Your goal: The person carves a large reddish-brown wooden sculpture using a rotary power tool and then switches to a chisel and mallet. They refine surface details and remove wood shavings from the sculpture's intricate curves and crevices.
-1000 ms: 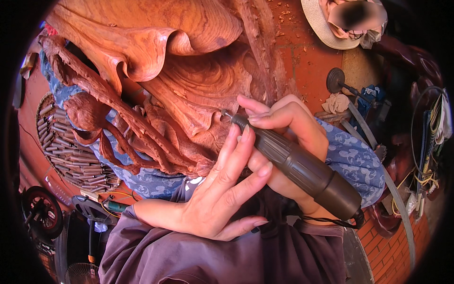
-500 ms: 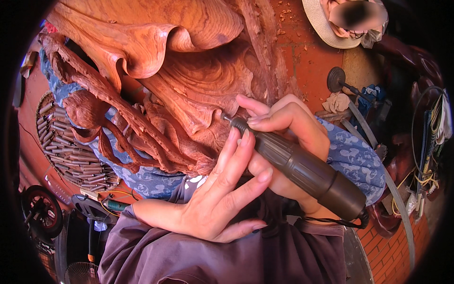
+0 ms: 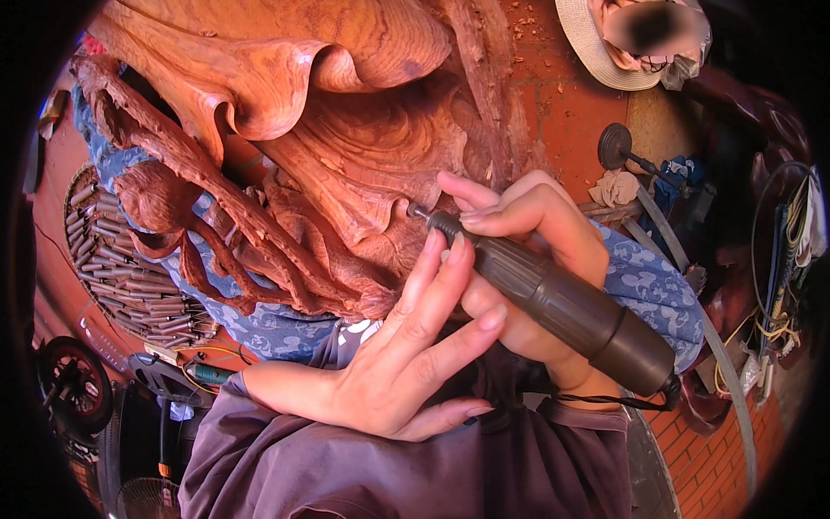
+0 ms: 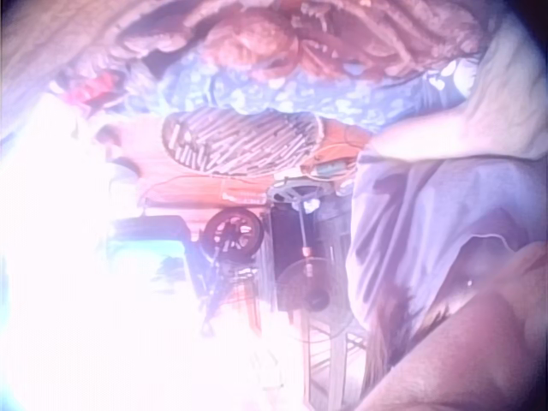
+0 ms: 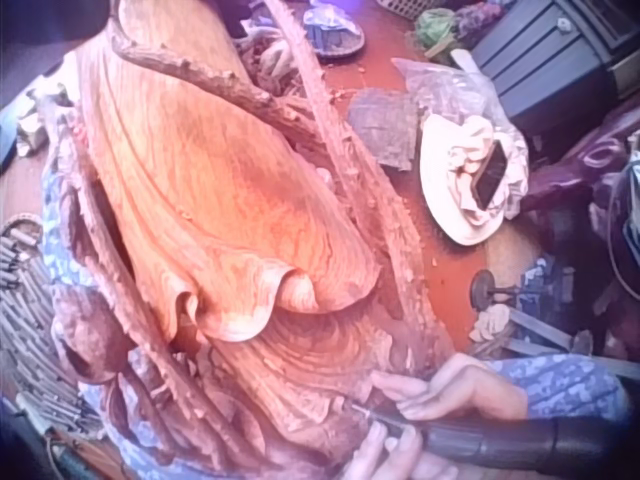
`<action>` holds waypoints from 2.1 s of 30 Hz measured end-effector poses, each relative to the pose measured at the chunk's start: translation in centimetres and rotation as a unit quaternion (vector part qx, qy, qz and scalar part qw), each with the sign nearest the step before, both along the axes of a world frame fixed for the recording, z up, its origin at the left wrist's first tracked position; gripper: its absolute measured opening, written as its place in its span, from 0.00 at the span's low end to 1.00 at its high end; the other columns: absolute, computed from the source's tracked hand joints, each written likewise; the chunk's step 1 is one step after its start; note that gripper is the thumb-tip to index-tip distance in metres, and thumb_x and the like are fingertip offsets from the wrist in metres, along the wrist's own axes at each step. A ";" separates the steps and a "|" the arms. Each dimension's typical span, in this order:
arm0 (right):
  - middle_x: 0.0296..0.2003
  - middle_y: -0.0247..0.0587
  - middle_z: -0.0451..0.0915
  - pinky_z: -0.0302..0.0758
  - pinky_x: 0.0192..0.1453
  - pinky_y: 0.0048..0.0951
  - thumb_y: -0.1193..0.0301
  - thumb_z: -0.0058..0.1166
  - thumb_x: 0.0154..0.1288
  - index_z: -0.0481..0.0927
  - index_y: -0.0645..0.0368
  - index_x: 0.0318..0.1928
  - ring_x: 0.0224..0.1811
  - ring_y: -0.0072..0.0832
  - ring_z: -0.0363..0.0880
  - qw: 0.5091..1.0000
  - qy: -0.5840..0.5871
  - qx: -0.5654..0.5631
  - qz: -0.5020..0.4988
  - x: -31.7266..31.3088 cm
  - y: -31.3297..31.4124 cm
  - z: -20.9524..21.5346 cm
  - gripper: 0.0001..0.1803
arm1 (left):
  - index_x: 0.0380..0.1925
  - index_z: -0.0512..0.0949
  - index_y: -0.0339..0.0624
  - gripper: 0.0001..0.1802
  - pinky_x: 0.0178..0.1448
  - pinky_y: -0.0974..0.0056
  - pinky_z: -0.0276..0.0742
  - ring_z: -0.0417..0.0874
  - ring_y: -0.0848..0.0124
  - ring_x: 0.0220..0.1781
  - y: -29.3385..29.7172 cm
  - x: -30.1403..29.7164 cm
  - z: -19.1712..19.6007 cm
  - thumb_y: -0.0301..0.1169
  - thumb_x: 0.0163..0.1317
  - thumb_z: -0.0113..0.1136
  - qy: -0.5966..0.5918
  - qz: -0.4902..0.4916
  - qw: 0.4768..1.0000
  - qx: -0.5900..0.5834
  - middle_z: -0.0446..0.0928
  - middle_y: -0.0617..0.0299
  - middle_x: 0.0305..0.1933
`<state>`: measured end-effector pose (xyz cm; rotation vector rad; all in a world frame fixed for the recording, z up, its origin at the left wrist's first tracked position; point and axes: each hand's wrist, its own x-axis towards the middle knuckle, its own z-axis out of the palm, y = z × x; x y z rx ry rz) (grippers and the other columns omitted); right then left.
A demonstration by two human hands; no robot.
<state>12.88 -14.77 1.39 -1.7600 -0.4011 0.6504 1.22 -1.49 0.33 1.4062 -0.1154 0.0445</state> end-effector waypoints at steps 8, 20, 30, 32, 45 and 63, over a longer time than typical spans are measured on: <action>0.33 0.37 0.68 0.69 0.67 0.62 0.75 0.64 0.58 0.74 0.63 0.37 0.36 0.27 0.75 1.000 0.000 0.008 0.019 0.2 -0.2 -0.2 0.12 | 0.69 0.62 0.34 0.47 0.75 0.38 0.53 0.44 0.27 0.77 0.0 -0.4 0.2 0.32 0.49 0.73 0.018 -0.005 1.000 -0.023 0.45 0.26 0.75; 0.34 0.37 0.68 0.69 0.68 0.62 0.74 0.65 0.58 0.72 0.63 0.38 0.41 0.31 0.78 1.000 0.007 -0.011 0.006 0.1 -0.2 0.1 0.14 | 0.67 0.64 0.31 0.43 0.73 0.35 0.52 0.48 0.23 0.74 0.0 0.0 -0.1 0.39 0.55 0.71 0.003 0.001 1.000 -0.002 0.49 0.19 0.72; 0.34 0.35 0.68 0.71 0.67 0.63 0.74 0.66 0.59 0.72 0.60 0.38 0.37 0.26 0.77 1.000 0.010 -0.014 -0.016 0.0 0.4 0.1 0.14 | 0.67 0.65 0.31 0.43 0.74 0.36 0.52 0.48 0.24 0.75 0.0 0.5 -0.3 0.39 0.55 0.71 0.004 0.005 1.000 -0.007 0.50 0.20 0.72; 0.34 0.35 0.67 0.71 0.66 0.62 0.74 0.65 0.58 0.72 0.60 0.38 0.37 0.25 0.76 1.000 0.012 -0.013 -0.022 0.0 0.5 0.2 0.14 | 0.67 0.64 0.32 0.43 0.74 0.36 0.52 0.47 0.24 0.75 0.0 0.5 -0.3 0.39 0.55 0.71 0.004 0.005 1.000 -0.007 0.49 0.20 0.72; 0.35 0.36 0.67 0.71 0.66 0.63 0.77 0.65 0.57 0.72 0.60 0.38 0.38 0.27 0.77 1.000 0.007 -0.010 -0.016 0.0 0.4 0.1 0.13 | 0.68 0.64 0.32 0.43 0.74 0.37 0.52 0.46 0.25 0.76 0.0 0.5 -0.4 0.38 0.55 0.71 0.008 0.003 1.000 -0.016 0.48 0.21 0.73; 0.34 0.37 0.68 0.71 0.66 0.63 0.76 0.64 0.58 0.72 0.61 0.37 0.39 0.28 0.77 1.000 0.003 -0.013 -0.009 0.0 0.2 0.0 0.13 | 0.70 0.61 0.36 0.47 0.75 0.38 0.52 0.44 0.28 0.77 -0.1 0.1 -0.2 0.31 0.49 0.73 0.014 -0.002 0.999 -0.034 0.45 0.27 0.76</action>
